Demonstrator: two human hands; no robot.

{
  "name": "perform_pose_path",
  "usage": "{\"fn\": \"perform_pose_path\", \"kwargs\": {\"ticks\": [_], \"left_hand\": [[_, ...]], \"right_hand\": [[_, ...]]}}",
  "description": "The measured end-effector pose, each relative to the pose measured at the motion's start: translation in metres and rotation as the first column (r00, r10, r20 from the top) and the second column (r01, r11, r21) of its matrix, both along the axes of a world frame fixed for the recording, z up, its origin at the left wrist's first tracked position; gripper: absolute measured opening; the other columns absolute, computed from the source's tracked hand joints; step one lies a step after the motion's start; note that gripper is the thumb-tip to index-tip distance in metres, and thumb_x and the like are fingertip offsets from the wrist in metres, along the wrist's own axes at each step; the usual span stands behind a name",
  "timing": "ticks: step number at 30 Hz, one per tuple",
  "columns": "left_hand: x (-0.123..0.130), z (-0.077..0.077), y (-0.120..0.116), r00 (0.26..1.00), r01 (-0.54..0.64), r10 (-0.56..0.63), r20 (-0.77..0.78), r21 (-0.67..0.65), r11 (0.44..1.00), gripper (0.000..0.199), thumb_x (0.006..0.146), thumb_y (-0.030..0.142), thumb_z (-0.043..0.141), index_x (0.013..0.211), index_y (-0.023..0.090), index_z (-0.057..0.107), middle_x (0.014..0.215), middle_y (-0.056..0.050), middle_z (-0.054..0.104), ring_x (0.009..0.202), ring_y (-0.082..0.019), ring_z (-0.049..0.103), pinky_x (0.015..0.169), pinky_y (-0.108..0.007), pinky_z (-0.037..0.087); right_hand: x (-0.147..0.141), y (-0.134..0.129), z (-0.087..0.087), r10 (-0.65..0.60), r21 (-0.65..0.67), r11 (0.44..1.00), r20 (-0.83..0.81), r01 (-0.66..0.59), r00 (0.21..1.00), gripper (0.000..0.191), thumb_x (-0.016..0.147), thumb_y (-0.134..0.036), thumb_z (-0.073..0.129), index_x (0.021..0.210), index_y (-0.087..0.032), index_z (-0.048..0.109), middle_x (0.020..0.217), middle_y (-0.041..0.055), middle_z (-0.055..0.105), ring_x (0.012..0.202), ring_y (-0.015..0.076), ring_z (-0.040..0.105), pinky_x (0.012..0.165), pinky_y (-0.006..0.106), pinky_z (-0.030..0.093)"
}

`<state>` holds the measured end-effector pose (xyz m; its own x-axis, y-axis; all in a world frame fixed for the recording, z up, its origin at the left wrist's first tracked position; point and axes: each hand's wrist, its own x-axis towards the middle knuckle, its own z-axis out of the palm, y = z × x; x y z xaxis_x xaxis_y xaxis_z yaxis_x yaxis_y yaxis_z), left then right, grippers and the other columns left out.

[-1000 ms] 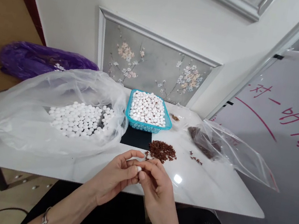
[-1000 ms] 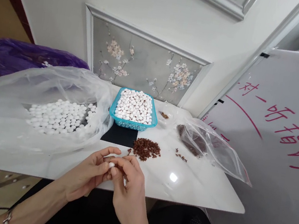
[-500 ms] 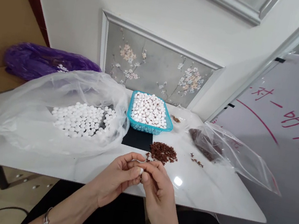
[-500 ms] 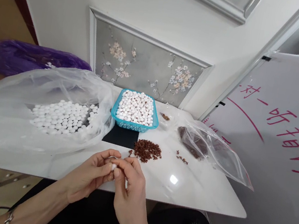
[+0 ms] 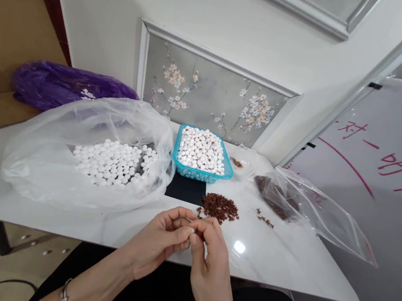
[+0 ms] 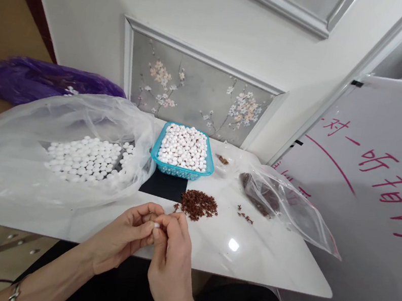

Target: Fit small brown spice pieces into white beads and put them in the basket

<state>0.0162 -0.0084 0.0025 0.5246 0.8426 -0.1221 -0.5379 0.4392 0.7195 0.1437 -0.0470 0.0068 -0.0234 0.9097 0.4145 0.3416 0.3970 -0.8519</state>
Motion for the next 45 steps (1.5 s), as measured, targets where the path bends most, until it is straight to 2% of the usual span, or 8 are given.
{"fn": "perform_pose_path", "kwargs": {"ticks": [15, 21, 23, 26, 35, 40, 43, 45], "left_hand": [[0.007, -0.002, 0.002, 0.990, -0.075, 0.086, -0.112, 0.102, 0.992, 0.019, 0.067, 0.020, 0.075, 0.083, 0.015, 0.065, 0.073, -0.002, 0.063, 0.068, -0.012, 0.057, 0.067, -0.021, 0.044], [0.005, -0.004, 0.003, 0.996, -0.082, 0.083, -0.026, 0.030, 0.996, 0.014, 0.073, 0.021, 0.070, 0.084, 0.016, 0.064, 0.069, 0.000, 0.061, 0.061, -0.008, 0.054, 0.065, -0.020, 0.045], [0.004, -0.004, 0.002, 0.997, -0.072, 0.072, 0.008, 0.014, 0.997, 0.010, 0.075, 0.022, 0.069, 0.082, 0.016, 0.065, 0.067, 0.000, 0.061, 0.057, -0.007, 0.053, 0.062, -0.019, 0.045], [0.003, -0.005, 0.001, 0.997, -0.080, 0.080, 0.011, -0.014, 0.997, 0.010, 0.072, 0.023, 0.071, 0.076, 0.014, 0.068, 0.066, 0.000, 0.061, 0.058, -0.006, 0.054, 0.060, -0.018, 0.046], [0.002, -0.003, -0.001, 0.995, -0.100, 0.101, 0.012, -0.041, 0.994, 0.013, 0.067, 0.022, 0.076, 0.075, 0.013, 0.072, 0.071, -0.002, 0.065, 0.062, -0.007, 0.057, 0.064, -0.018, 0.050], [0.001, -0.001, 0.000, 0.994, -0.107, 0.107, -0.009, -0.086, 0.991, 0.011, 0.068, 0.019, 0.075, 0.076, 0.014, 0.070, 0.076, -0.002, 0.067, 0.068, -0.008, 0.061, 0.072, -0.019, 0.052], [0.004, 0.010, 0.007, 0.983, -0.179, 0.175, -0.052, -0.077, 0.981, 0.010, 0.070, 0.015, 0.073, 0.079, 0.015, 0.068, 0.078, -0.002, 0.067, 0.075, -0.008, 0.063, 0.078, -0.019, 0.051], [0.007, 0.025, 0.017, 0.971, -0.214, 0.217, -0.103, 0.037, 0.976, 0.011, 0.072, 0.018, 0.070, 0.082, 0.016, 0.066, 0.080, -0.001, 0.066, 0.078, -0.009, 0.063, 0.079, -0.021, 0.051]], "right_hand": [[-0.014, 0.006, -0.025, -0.199, 0.095, 0.974, -0.092, 0.207, 0.976, 0.015, 0.092, -0.021, 0.038, 0.084, -0.020, 0.051, 0.082, 0.0025, 0.048, 0.078, 0.0170, 0.050, 0.071, 0.032, 0.044], [-0.004, 0.004, -0.019, -0.051, -0.002, 0.999, -0.190, 0.052, 0.980, 0.021, 0.094, -0.024, 0.039, 0.106, -0.023, 0.056, 0.091, 0.0029, 0.053, 0.082, 0.0153, 0.054, 0.074, 0.030, 0.046], [0.002, 0.003, -0.019, -0.050, -0.027, 0.999, -0.227, 0.045, 0.973, 0.026, 0.095, -0.026, 0.038, 0.116, -0.025, 0.052, 0.087, 0.0009, 0.053, 0.074, 0.0130, 0.054, 0.070, 0.028, 0.046], [0.008, 0.002, -0.021, -0.107, -0.058, 0.994, -0.242, 0.096, 0.964, 0.026, 0.094, -0.028, 0.041, 0.116, -0.023, 0.054, 0.077, -0.0012, 0.052, 0.065, 0.0114, 0.051, 0.065, 0.026, 0.046], [0.015, 0.005, -0.023, -0.196, -0.036, 0.981, -0.125, 0.193, 0.973, 0.022, 0.092, -0.028, 0.044, 0.104, -0.020, 0.061, 0.076, 0.0010, 0.056, 0.067, 0.0134, 0.054, 0.064, 0.026, 0.046], [0.033, 0.017, -0.027, -0.351, 0.048, 0.936, 0.008, 0.350, 0.936, 0.024, 0.091, -0.026, 0.042, 0.106, -0.020, 0.060, 0.087, 0.0047, 0.061, 0.075, 0.0163, 0.057, 0.070, 0.030, 0.047], [0.039, 0.027, -0.032, -0.410, 0.099, 0.912, 0.218, 0.398, 0.885, 0.023, 0.089, -0.023, 0.043, 0.101, -0.019, 0.062, 0.095, 0.0077, 0.063, 0.085, 0.0188, 0.059, 0.076, 0.031, 0.048], [0.038, 0.032, -0.035, -0.426, 0.100, 0.903, 0.333, 0.418, 0.841, 0.021, 0.086, -0.023, 0.045, 0.094, -0.018, 0.064, 0.095, 0.0086, 0.064, 0.083, 0.0200, 0.061, 0.074, 0.031, 0.048]]}}
